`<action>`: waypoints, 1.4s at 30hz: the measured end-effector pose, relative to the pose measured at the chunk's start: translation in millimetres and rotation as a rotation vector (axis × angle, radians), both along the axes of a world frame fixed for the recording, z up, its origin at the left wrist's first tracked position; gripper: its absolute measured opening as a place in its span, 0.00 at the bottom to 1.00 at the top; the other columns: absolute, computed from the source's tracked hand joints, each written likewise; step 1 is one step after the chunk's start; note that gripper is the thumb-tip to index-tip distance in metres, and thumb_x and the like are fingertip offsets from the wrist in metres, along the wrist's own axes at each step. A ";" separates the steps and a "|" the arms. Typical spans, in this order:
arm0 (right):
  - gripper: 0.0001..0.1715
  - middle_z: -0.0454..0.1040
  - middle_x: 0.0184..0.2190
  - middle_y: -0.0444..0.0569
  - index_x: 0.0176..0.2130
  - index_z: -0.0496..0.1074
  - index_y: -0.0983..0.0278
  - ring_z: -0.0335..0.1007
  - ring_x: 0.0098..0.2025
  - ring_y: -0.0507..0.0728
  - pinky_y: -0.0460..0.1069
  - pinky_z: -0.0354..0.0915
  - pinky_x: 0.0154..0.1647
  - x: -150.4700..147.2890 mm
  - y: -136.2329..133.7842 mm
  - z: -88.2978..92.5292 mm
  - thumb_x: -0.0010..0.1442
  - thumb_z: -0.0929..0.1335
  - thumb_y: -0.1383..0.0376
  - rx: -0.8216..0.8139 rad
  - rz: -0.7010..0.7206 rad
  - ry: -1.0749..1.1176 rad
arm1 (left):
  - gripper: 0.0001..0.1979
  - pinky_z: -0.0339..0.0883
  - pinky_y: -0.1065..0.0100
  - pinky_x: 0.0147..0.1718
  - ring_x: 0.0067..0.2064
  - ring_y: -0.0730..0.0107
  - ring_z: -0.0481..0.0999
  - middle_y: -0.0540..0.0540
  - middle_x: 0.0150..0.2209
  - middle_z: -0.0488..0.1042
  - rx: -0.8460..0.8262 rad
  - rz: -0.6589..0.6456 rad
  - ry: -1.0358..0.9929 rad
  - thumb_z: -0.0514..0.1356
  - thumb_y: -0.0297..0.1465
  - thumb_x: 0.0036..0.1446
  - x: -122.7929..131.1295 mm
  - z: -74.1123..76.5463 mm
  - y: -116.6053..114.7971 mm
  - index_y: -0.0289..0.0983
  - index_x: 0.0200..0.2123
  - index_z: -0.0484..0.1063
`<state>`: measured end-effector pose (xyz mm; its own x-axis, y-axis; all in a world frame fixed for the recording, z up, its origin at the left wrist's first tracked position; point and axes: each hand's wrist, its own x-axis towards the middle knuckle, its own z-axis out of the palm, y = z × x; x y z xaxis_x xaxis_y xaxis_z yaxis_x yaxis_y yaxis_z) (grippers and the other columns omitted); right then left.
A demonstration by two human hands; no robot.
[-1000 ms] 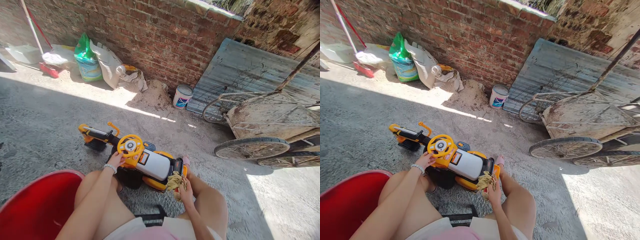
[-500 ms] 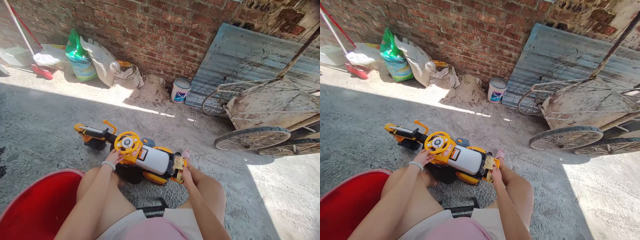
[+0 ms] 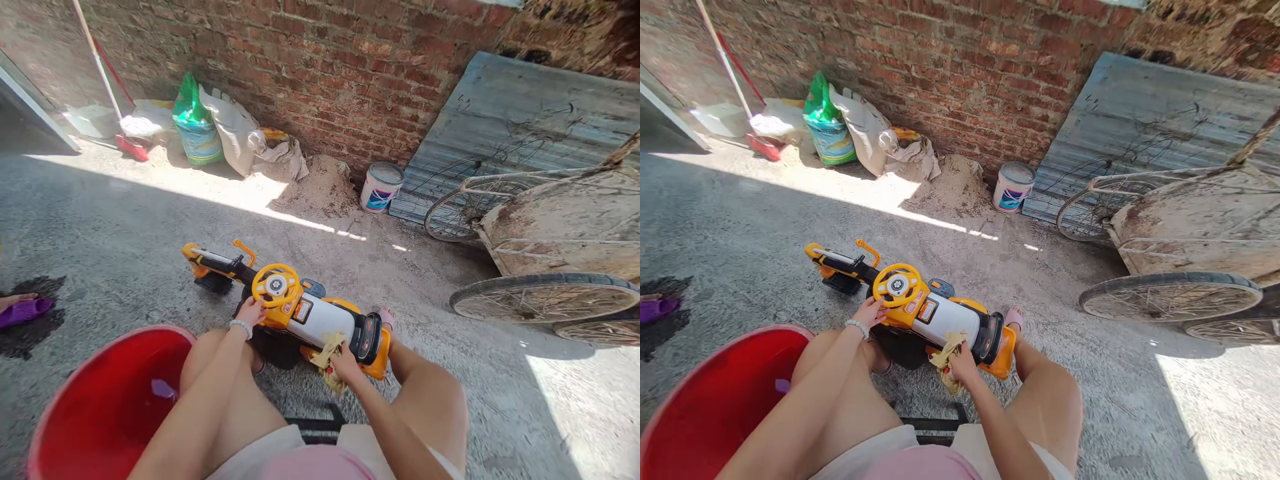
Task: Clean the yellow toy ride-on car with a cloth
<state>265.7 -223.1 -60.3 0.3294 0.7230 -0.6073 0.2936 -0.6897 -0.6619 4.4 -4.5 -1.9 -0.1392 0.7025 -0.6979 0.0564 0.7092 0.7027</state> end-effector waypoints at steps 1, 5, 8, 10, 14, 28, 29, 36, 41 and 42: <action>0.41 0.75 0.63 0.63 0.71 0.64 0.68 0.75 0.62 0.64 0.55 0.67 0.64 6.5 12.9 -0.1 0.60 0.66 0.65 -0.045 0.035 -0.019 | 0.09 0.78 0.64 0.44 0.39 0.68 0.84 0.45 0.41 0.81 -0.002 -0.013 0.014 0.67 0.36 0.64 -1.0 -0.7 0.2 0.41 0.42 0.71; 0.42 0.72 0.67 0.59 0.74 0.61 0.64 0.70 0.67 0.63 0.55 0.64 0.68 36.3 79.1 -5.8 0.62 0.64 0.67 -0.056 0.186 -0.164 | 0.06 0.77 0.65 0.43 0.42 0.68 0.83 0.45 0.44 0.81 -0.002 -0.062 0.005 0.65 0.34 0.66 -6.2 -5.2 -1.2 0.41 0.42 0.70; 0.39 0.69 0.70 0.56 0.73 0.64 0.61 0.65 0.71 0.62 0.57 0.60 0.70 40.4 130.3 -15.6 0.65 0.61 0.68 0.004 0.292 -0.322 | 0.07 0.77 0.66 0.42 0.41 0.69 0.82 0.45 0.46 0.80 0.004 -0.057 -0.035 0.66 0.34 0.65 -9.2 -10.3 -3.7 0.40 0.42 0.71; 0.38 0.66 0.72 0.55 0.73 0.63 0.58 0.63 0.71 0.63 0.59 0.60 0.70 27.8 149.0 -26.1 0.67 0.60 0.69 -0.003 0.401 -0.472 | 0.10 0.76 0.65 0.43 0.40 0.69 0.81 0.45 0.46 0.79 0.001 -0.043 -0.055 0.68 0.35 0.62 -10.6 -14.4 -4.9 0.41 0.43 0.72; 0.36 0.61 0.74 0.59 0.74 0.62 0.56 0.64 0.66 0.72 0.66 0.64 0.62 -17.3 131.5 -54.5 0.69 0.62 0.66 -0.040 0.653 -0.774 | 0.15 0.77 0.62 0.45 0.40 0.69 0.80 0.46 0.44 0.79 0.002 -0.008 -0.115 0.72 0.38 0.57 -13.8 -22.7 -6.0 0.40 0.43 0.73; 0.27 0.73 0.63 0.63 0.65 0.72 0.63 0.69 0.60 0.68 0.61 0.63 0.59 -30.0 220.9 -53.4 0.73 0.60 0.62 -0.072 0.738 -0.761 | 0.16 0.79 0.64 0.40 0.41 0.63 0.83 0.42 0.42 0.83 0.007 0.038 -0.184 0.74 0.32 0.52 -19.2 -19.5 -5.2 0.38 0.42 0.75; 0.25 0.74 0.61 0.64 0.63 0.74 0.64 0.69 0.61 0.68 0.61 0.63 0.59 -30.3 232.3 -51.6 0.73 0.60 0.63 -0.077 0.771 -0.733 | 0.16 0.79 0.64 0.40 0.41 0.62 0.83 0.42 0.43 0.83 0.006 0.047 -0.188 0.74 0.31 0.52 -19.3 -18.4 -4.3 0.38 0.42 0.75; 0.26 0.79 0.56 0.57 0.57 0.78 0.59 0.73 0.59 0.64 0.54 0.67 0.54 23.4 208.2 -56.7 0.74 0.58 0.57 -0.207 0.712 -0.655 | 0.16 0.79 0.65 0.39 0.45 0.58 0.83 0.42 0.41 0.84 -0.021 0.033 -0.202 0.75 0.27 0.46 -19.8 -11.4 3.3 0.37 0.38 0.76; 0.28 0.77 0.59 0.64 0.60 0.77 0.66 0.75 0.59 0.67 0.56 0.69 0.55 68.2 159.7 -54.0 0.73 0.58 0.59 -0.377 0.596 -0.754 | 0.17 0.79 0.63 0.42 0.46 0.57 0.83 0.42 0.41 0.84 -0.016 0.036 -0.209 0.75 0.28 0.45 -15.7 -7.2 3.0 0.37 0.38 0.75; 0.29 0.77 0.59 0.67 0.61 0.76 0.68 0.76 0.59 0.67 0.57 0.69 0.55 71.8 153.7 -53.1 0.73 0.58 0.60 -0.399 0.576 -0.776 | 0.17 0.79 0.63 0.42 0.46 0.58 0.83 0.42 0.41 0.84 -0.021 0.036 -0.207 0.76 0.28 0.46 -14.9 -6.8 2.4 0.37 0.37 0.75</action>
